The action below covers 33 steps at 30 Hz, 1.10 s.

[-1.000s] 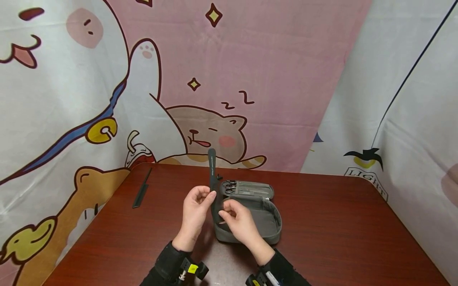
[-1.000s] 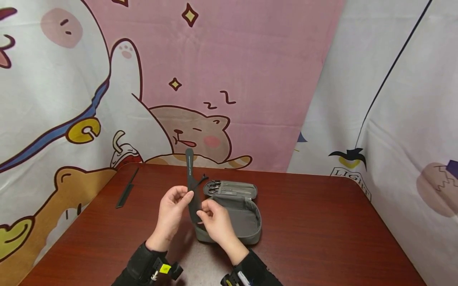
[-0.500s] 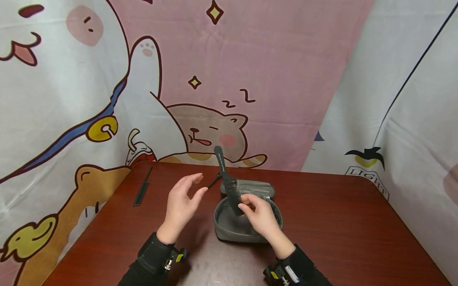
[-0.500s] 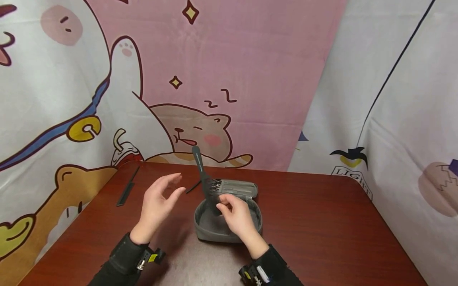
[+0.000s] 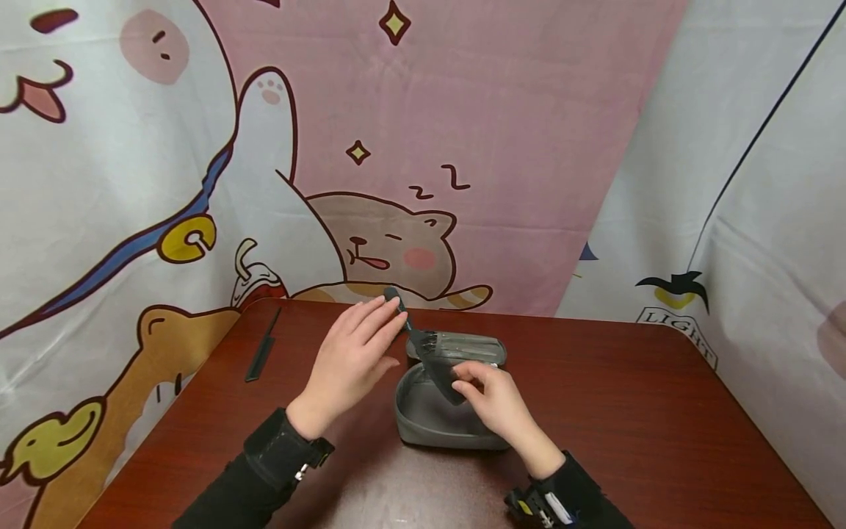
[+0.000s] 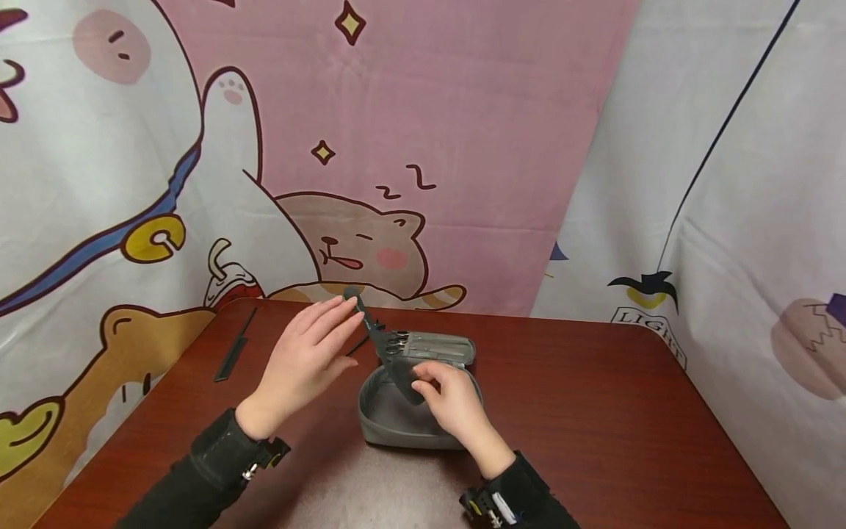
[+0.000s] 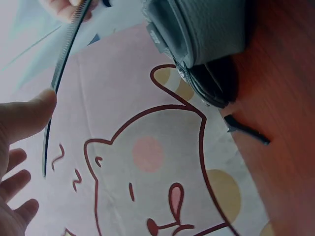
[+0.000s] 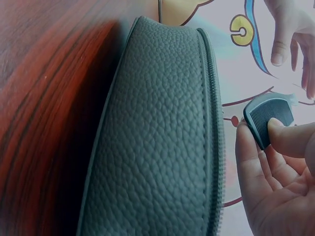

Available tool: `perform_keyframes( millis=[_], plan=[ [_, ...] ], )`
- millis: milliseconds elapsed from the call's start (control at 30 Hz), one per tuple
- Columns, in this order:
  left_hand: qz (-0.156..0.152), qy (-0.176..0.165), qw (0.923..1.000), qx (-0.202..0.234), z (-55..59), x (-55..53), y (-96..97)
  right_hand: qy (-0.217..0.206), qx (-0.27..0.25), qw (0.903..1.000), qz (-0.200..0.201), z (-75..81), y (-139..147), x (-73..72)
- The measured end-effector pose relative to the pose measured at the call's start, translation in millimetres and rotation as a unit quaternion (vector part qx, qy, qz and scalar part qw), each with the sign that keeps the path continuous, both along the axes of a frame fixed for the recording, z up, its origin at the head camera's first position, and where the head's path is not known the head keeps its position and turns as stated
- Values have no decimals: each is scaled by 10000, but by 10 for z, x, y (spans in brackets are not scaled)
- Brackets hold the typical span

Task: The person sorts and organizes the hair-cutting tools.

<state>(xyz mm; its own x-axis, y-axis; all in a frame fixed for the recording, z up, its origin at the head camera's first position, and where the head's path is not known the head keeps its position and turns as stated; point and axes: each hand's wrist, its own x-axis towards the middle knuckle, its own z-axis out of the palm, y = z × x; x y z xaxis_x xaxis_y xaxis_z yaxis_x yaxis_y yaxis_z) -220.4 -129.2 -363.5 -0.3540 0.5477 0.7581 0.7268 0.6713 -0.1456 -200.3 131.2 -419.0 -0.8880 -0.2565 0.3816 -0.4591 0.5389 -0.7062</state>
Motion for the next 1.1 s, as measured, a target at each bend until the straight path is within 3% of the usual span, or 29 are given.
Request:
perform_keyframes(
  millis=[167,433,533,800,1100],
  plan=[
    [93,235,9949,-977,58,3,55,90,242,9995,182,13,35,21],
    [322,637,9710,-2284,56,-7,127,39,402,9984,408,20,57,43],
    [389,694,9665,-2439,20,-22,143,-21,446,9980,451,17,53,51],
    [477,646,9693,-2325,-24,-38,153,5,553,9969,568,22,68,52],
    [487,778,9656,-2433,-23,-15,150,-135,690,9951,690,97,102,66]
  ],
)
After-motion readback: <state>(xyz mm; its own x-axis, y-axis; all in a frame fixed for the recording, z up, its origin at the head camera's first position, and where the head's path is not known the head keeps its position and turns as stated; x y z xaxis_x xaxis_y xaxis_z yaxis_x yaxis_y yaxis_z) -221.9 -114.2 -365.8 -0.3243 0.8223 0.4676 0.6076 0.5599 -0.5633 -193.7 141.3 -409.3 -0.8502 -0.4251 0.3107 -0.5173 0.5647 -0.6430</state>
